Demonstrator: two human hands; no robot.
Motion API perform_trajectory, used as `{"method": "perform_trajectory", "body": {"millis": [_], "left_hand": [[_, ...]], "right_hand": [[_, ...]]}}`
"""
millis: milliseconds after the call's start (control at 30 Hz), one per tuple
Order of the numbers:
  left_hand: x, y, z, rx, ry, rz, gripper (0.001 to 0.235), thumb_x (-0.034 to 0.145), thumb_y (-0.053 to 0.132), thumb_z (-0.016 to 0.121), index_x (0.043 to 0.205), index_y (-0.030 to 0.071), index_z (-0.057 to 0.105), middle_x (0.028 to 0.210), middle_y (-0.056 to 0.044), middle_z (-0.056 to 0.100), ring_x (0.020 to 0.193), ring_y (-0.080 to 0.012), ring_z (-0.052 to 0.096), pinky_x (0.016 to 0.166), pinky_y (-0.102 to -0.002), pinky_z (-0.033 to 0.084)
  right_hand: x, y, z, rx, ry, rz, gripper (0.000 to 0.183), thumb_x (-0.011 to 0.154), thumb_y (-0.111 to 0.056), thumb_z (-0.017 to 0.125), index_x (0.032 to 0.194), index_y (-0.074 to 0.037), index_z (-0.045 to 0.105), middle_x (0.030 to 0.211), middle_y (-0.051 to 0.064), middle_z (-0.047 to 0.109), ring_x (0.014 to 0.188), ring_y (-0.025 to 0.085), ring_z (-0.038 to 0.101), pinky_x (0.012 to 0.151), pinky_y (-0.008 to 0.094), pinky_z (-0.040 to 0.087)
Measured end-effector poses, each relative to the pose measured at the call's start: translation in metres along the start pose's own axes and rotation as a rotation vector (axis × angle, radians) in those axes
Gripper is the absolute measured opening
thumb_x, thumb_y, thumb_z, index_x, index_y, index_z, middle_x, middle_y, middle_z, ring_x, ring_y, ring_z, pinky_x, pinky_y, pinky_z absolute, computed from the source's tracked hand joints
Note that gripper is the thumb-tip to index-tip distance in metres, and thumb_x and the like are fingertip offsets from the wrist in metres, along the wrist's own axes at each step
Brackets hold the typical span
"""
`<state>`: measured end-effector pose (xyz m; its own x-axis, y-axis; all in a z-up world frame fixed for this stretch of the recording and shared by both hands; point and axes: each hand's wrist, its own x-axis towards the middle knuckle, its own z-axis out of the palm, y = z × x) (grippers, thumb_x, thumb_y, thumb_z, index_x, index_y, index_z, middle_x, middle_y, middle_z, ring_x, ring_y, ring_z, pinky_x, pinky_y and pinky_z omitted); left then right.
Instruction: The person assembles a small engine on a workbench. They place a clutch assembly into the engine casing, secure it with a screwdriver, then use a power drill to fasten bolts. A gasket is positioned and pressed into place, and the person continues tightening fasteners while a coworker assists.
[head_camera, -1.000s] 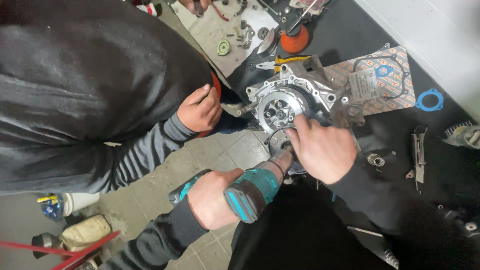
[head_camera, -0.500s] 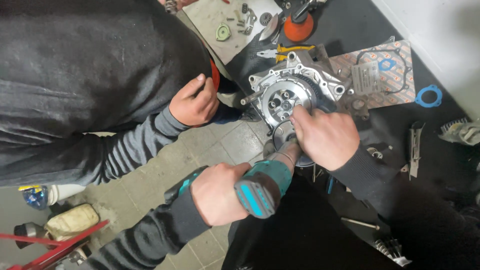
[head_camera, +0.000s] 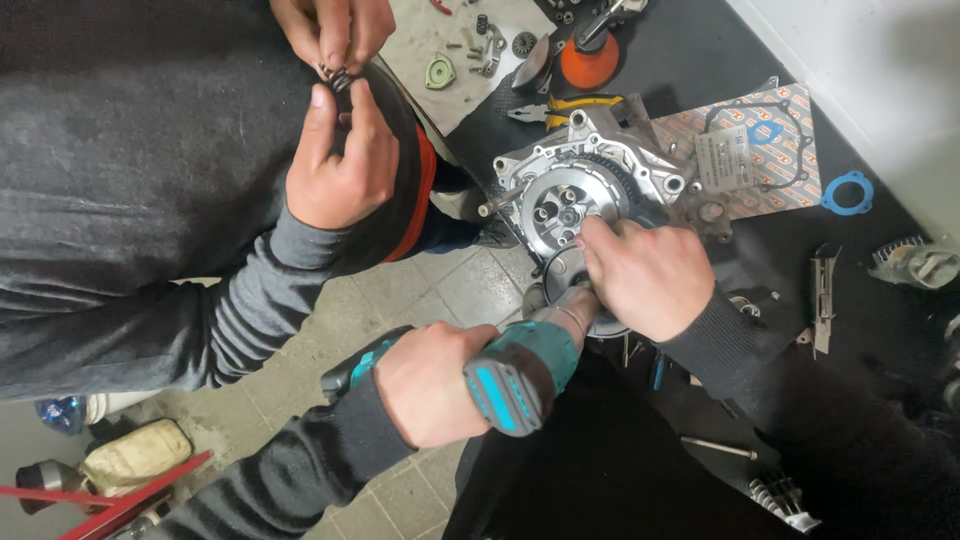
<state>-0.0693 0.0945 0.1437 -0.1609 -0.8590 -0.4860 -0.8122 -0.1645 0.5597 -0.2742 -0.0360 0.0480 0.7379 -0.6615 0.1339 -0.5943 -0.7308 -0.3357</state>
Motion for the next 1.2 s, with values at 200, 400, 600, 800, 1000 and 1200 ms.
{"method": "perform_trajectory", "body": {"millis": [200,400,600,800,1000,1200], "left_hand": [[0.000,-0.001,-0.004,0.005,-0.020,-0.038,0.029,0.072,0.030,0.076,0.094,0.011,0.069,0.072,-0.019,0.071,0.074,-0.0407,0.072,0.066,-0.048,0.059],[0.002,-0.002,-0.008,0.000,-0.037,-0.041,0.029,0.072,0.031,0.076,0.092,0.011,0.069,0.070,-0.018,0.071,0.073,-0.0400,0.072,0.065,-0.047,0.059],[0.007,-0.007,-0.012,0.049,-0.034,-0.026,0.029,0.072,0.032,0.076,0.092,0.012,0.069,0.069,-0.019,0.070,0.072,-0.0407,0.071,0.065,-0.048,0.058],[0.010,-0.010,-0.012,0.031,-0.035,0.020,0.031,0.071,0.034,0.077,0.090,0.011,0.068,0.069,-0.018,0.070,0.073,-0.0402,0.071,0.065,-0.049,0.058],[0.003,-0.001,-0.004,0.051,0.003,-0.020,0.027,0.072,0.031,0.075,0.088,0.011,0.069,0.069,-0.019,0.070,0.073,-0.0409,0.071,0.067,-0.049,0.057],[-0.013,-0.005,0.010,-0.117,0.123,0.062,0.026,0.073,0.025,0.076,0.090,0.007,0.068,0.071,-0.020,0.069,0.076,-0.0407,0.070,0.067,-0.046,0.057]], "right_hand": [[0.003,-0.002,-0.002,0.000,0.008,0.026,0.015,0.097,-0.026,0.064,0.093,-0.012,0.064,0.066,0.010,0.065,0.052,0.032,0.065,0.046,0.045,0.048],[0.005,-0.001,0.001,0.014,0.012,0.030,0.015,0.098,-0.026,0.063,0.092,-0.011,0.063,0.067,0.010,0.065,0.053,0.032,0.065,0.048,0.045,0.049],[0.010,0.001,0.002,-0.008,0.014,0.012,0.017,0.098,-0.026,0.064,0.090,-0.012,0.062,0.066,0.010,0.065,0.055,0.032,0.065,0.049,0.045,0.049],[0.013,0.003,0.005,-0.013,0.031,0.002,0.016,0.096,-0.026,0.065,0.090,-0.012,0.063,0.067,0.010,0.064,0.055,0.033,0.065,0.048,0.046,0.049],[0.005,0.003,0.006,0.015,0.076,-0.017,0.016,0.099,-0.025,0.063,0.092,-0.011,0.061,0.069,0.010,0.064,0.058,0.034,0.065,0.050,0.046,0.049],[-0.010,-0.013,-0.019,-0.047,-0.028,0.126,0.018,0.103,-0.028,0.062,0.096,-0.012,0.066,0.073,0.010,0.067,0.067,0.034,0.067,0.057,0.048,0.051]]}}
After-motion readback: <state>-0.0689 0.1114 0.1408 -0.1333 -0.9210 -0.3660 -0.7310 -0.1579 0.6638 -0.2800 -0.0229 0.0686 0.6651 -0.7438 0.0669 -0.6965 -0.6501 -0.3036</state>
